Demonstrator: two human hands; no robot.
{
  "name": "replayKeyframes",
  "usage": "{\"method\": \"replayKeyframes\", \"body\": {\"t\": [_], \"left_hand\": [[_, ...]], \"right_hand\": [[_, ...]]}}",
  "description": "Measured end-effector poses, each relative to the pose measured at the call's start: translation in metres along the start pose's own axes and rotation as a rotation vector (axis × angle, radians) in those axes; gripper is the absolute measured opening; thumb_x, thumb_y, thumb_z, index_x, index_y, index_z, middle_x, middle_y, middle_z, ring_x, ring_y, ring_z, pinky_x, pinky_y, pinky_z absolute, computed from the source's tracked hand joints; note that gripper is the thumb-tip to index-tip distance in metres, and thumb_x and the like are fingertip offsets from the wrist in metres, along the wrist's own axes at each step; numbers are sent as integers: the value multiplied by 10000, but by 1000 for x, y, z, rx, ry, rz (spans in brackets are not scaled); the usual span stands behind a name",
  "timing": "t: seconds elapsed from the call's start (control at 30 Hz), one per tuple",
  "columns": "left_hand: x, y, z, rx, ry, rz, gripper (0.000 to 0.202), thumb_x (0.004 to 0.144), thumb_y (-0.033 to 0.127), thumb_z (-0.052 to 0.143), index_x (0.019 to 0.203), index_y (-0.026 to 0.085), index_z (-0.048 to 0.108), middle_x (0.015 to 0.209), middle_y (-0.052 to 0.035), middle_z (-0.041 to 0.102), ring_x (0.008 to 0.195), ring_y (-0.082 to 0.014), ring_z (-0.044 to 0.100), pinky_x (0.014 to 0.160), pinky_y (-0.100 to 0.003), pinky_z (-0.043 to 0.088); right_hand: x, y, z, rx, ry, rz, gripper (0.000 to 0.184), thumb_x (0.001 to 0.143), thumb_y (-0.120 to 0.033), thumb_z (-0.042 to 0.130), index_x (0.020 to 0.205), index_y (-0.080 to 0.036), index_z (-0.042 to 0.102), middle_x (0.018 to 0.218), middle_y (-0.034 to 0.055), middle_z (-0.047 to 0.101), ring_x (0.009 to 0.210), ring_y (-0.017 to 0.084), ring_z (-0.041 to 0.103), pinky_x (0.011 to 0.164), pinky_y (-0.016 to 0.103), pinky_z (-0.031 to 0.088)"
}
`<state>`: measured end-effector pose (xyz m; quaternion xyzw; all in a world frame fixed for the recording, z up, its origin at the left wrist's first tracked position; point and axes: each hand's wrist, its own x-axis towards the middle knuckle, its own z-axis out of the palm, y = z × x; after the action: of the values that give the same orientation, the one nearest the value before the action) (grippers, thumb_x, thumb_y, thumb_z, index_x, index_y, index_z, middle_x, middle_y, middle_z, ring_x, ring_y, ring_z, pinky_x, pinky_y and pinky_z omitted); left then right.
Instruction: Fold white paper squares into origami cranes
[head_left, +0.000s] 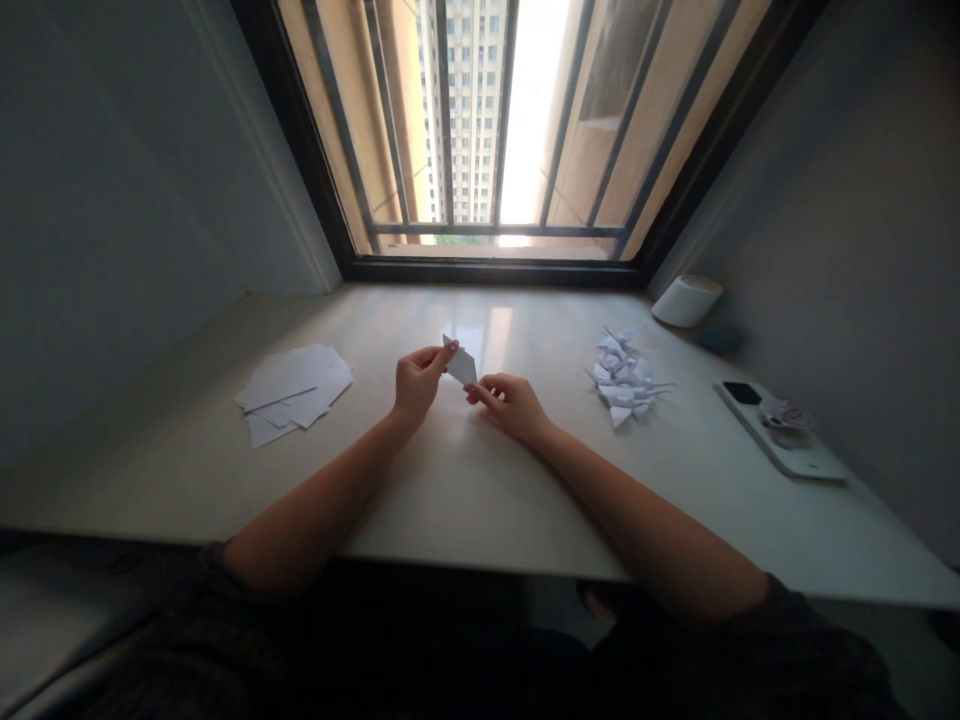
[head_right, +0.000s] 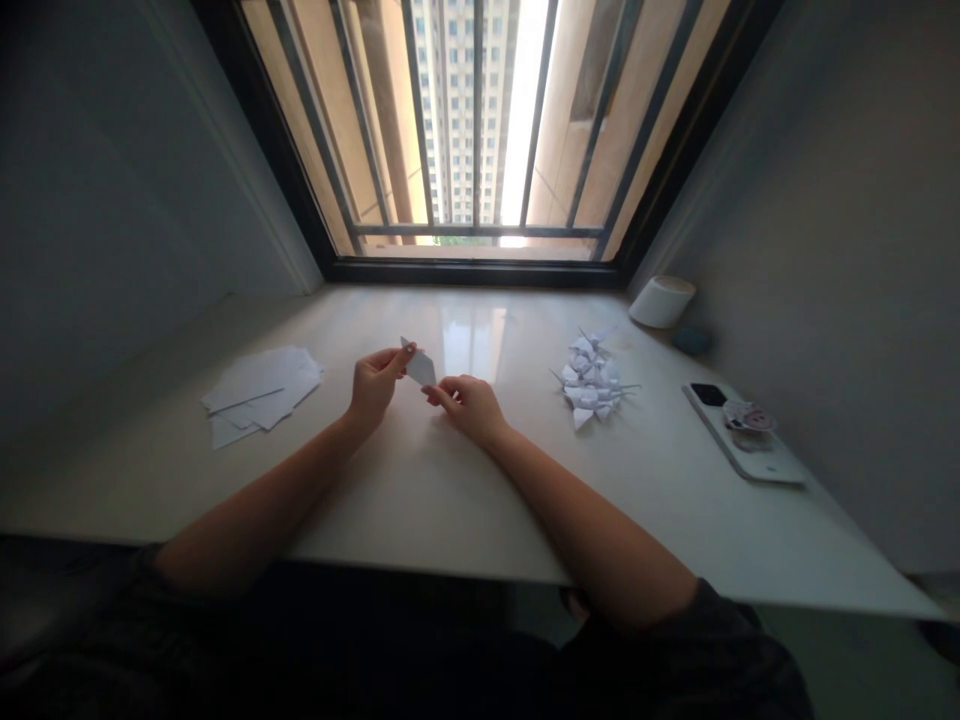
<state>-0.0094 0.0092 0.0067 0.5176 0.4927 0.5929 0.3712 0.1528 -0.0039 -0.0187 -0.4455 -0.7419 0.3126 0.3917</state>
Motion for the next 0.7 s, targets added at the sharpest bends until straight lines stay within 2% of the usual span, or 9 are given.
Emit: {"method": "replayKeyframes", "body": {"t": [0.2, 0.3, 0.37, 0.43, 0.47, 0.57, 0.63, 0.7], "left_hand": [[-1, -2, 1, 10, 76, 1, 398, 725, 564, 675, 772, 178, 756, 729, -46, 703, 648, -138, 556, 620, -271, 393], [3, -2, -2, 18, 133, -6, 432, 736, 594, 644, 779, 176, 748, 729, -45, 699, 659, -143, 567, 601, -261, 387], [7, 0, -6, 13, 222, -5, 451, 736, 611, 631, 777, 175, 741, 718, -44, 695, 657, -145, 568, 580, -253, 378], [8, 2, -8, 20, 235, 13, 432, 731, 590, 648, 801, 175, 745, 747, -47, 707, 688, -154, 585, 605, -254, 391], [7, 3, -7, 30, 211, 27, 423, 737, 582, 646, 787, 174, 747, 758, -50, 712, 698, -159, 594, 620, -257, 399], [1, 4, -4, 92, 23, 72, 384, 743, 555, 655, 780, 186, 757, 780, -58, 724, 717, -176, 617, 643, -268, 415], [-4, 2, -1, 190, -57, 138, 340, 747, 527, 666, 764, 201, 761, 791, -57, 724, 730, -179, 615, 649, -270, 413], [-7, 0, 1, 254, -108, 167, 326, 767, 514, 652, 780, 208, 765, 802, -59, 724, 739, -180, 611, 649, -271, 409]], "right_hand": [[1, 1, 1, 138, -33, 86, 379, 823, -537, 588, 680, -200, 686, 703, 35, 721, 603, 138, 598, 599, 252, 415], [-2, 0, 1, 37, -42, 27, 377, 821, -533, 598, 656, -205, 684, 684, 33, 706, 596, 136, 581, 603, 257, 410], [-3, -2, 1, -72, -50, -42, 375, 816, -523, 611, 622, -209, 677, 678, 34, 692, 602, 137, 567, 620, 266, 409], [-4, -3, 0, -75, -6, -64, 384, 852, -514, 568, 637, -214, 674, 682, 32, 690, 639, 146, 578, 650, 274, 418], [-4, -4, -1, -52, 44, -60, 382, 870, -513, 539, 673, -216, 680, 707, 33, 697, 668, 153, 588, 665, 278, 425], [-2, -4, -3, 23, 187, -10, 344, 857, -532, 543, 863, -223, 695, 841, 44, 715, 739, 169, 608, 674, 284, 441], [0, -3, -5, 73, 198, 21, 347, 822, -543, 587, 898, -223, 699, 859, 46, 717, 744, 173, 612, 676, 286, 449], [1, -2, -5, 139, 185, 25, 342, 805, -536, 609, 851, -211, 705, 826, 44, 718, 732, 172, 615, 681, 287, 453]]}}
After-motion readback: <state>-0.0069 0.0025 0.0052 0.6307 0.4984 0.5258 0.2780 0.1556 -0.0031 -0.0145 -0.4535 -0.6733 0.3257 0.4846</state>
